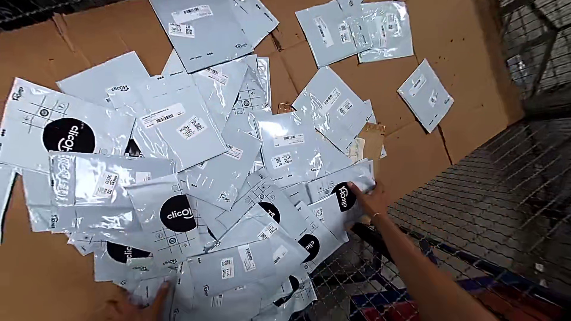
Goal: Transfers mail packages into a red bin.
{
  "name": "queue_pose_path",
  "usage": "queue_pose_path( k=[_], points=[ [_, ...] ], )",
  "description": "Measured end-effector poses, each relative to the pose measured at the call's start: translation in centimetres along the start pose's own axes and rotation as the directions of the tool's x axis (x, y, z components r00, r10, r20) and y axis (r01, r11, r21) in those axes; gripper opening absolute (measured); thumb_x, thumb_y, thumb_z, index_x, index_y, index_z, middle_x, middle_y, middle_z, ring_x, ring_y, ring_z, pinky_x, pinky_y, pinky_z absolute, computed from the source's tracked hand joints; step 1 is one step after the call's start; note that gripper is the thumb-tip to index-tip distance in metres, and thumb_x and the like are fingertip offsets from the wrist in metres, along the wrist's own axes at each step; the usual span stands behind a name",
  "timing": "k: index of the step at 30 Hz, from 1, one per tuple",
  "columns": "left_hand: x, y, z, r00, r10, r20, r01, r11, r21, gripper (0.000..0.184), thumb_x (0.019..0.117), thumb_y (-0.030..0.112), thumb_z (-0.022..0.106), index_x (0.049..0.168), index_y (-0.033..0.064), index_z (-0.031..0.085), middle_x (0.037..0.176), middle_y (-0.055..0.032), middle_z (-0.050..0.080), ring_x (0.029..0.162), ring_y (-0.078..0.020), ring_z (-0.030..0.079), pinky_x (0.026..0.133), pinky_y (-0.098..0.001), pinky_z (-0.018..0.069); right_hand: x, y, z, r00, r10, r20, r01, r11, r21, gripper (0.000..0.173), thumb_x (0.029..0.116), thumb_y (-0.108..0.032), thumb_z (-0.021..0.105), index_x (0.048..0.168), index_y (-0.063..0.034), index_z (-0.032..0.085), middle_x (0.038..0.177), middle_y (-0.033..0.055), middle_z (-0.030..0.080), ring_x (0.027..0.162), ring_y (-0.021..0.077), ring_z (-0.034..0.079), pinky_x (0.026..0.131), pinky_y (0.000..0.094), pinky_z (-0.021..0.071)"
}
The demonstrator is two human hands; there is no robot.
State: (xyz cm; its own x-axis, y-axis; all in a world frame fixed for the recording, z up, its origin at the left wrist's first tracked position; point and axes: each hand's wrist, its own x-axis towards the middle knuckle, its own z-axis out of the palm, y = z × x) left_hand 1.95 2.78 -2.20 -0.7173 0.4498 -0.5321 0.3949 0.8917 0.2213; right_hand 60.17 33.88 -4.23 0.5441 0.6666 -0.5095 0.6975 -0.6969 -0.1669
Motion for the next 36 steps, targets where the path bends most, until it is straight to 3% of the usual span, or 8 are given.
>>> queue_pose_path(
  k=[5,9,13,16,20,26,31,36],
  points=[
    [-3.3,3.7,0.6,0.997,0.026,0.069,-0.014,0.987,-0.162,0.124,0.0737,0.055,0.085,0.156,-0.0119,0.021,0.156,-0.0394,0.028,0.146,-0.0485,0.032,0.121,-0.0559,0.0286,-7.0,-2.8,2.4,0.996,-0.086,0.006,0.086,0.996,0.009,0.100,0.0750,-0.074,0.075,0.151,-0.0143,0.048,0.153,0.0318,0.038,0.137,0.0564,0.036,0.100,0.0793,0.0324],
    [-3.5,4.7,-1.2,0.996,-0.074,0.051,0.087,0.945,-0.315,0.122,0.0686,0.041,0.093,0.156,-0.0057,0.022,0.147,-0.0338,0.044,0.134,-0.0435,0.049,0.110,-0.0549,0.0443,-10.2,-5.5,3.5,0.972,-0.198,0.130,0.205,0.978,-0.041,0.099,0.0739,-0.077,0.073,0.147,-0.0141,0.052,0.148,0.0279,0.046,0.131,0.0529,0.045,0.098,0.0786,0.0349],
    [-2.9,3.6,-2.2,0.982,-0.112,0.155,0.159,0.927,-0.341,0.110,0.0632,0.040,0.095,0.150,0.0014,0.040,0.139,-0.0266,0.055,0.125,-0.0378,0.057,0.101,-0.0568,0.0502,-15.0,-7.2,5.3,0.920,-0.239,0.309,0.285,0.952,-0.113,0.112,0.0664,-0.077,0.079,0.149,-0.0082,0.047,0.144,0.0276,0.050,0.125,0.0500,0.053,0.100,0.0759,0.0364],
    [-2.6,2.8,-2.4,0.957,-0.123,0.261,0.234,0.860,-0.453,0.108,0.0655,0.029,0.094,0.153,0.0053,0.036,0.141,-0.0240,0.054,0.122,-0.0339,0.060,0.096,-0.0539,0.0542,-19.1,-8.4,6.4,0.848,-0.196,0.492,0.302,0.942,-0.145,0.122,0.0618,-0.078,0.081,0.152,-0.0046,0.043,0.141,0.0241,0.056,0.125,0.0418,0.057,0.106,0.0683,0.0372],
    [-2.7,2.8,-2.2,0.835,-0.138,0.532,0.413,0.796,-0.442,0.074,0.0842,0.021,0.081,0.144,-0.0024,0.044,0.121,-0.0211,0.066,0.104,-0.0259,0.068,0.089,-0.0464,0.0584,-23.5,-9.4,8.3,0.737,-0.135,0.662,0.344,0.919,-0.195,0.121,0.0579,-0.080,0.080,0.152,-0.0132,0.044,0.122,0.0161,0.070,0.118,0.0351,0.063,0.113,0.0605,0.0336],
    [-2.6,5.2,-3.0,0.702,-0.022,0.712,0.332,0.894,-0.300,0.087,0.0682,0.015,0.089,0.141,-0.0028,0.045,0.120,-0.0166,0.068,0.106,-0.0198,0.068,0.093,-0.0399,0.0584,-28.0,-10.9,12.2,0.483,-0.225,0.846,0.517,0.853,-0.068,0.125,0.0552,-0.069,0.089,0.157,-0.0181,0.038,0.129,0.0190,0.067,0.119,0.0391,0.062,0.106,0.0651,0.0402],
    [-5.4,5.9,-4.5,0.783,0.009,0.622,0.256,0.907,-0.335,0.097,0.0640,0.010,0.094,0.144,-0.0040,0.042,0.128,-0.0196,0.065,0.116,-0.0232,0.066,0.100,-0.0419,0.0563,-28.8,-11.4,12.7,0.421,-0.236,0.876,0.554,0.831,-0.042,0.117,0.0607,-0.058,0.092,0.157,-0.0183,0.038,0.136,0.0194,0.062,0.123,0.0404,0.060,0.102,0.0650,0.0441],
    [-10.1,8.6,-9.6,0.868,0.090,0.488,0.076,0.948,-0.310,0.105,0.0615,0.013,0.096,0.146,-0.0081,0.037,0.132,-0.0233,0.061,0.122,-0.0249,0.062,0.105,-0.0429,0.0529,-29.6,-10.9,10.0,0.373,-0.374,0.849,0.508,0.848,0.151,0.088,0.0616,-0.050,0.093,0.131,-0.0051,0.061,0.122,0.0200,0.067,0.116,0.0375,0.063,0.098,0.0633,0.0476]
  ],
)
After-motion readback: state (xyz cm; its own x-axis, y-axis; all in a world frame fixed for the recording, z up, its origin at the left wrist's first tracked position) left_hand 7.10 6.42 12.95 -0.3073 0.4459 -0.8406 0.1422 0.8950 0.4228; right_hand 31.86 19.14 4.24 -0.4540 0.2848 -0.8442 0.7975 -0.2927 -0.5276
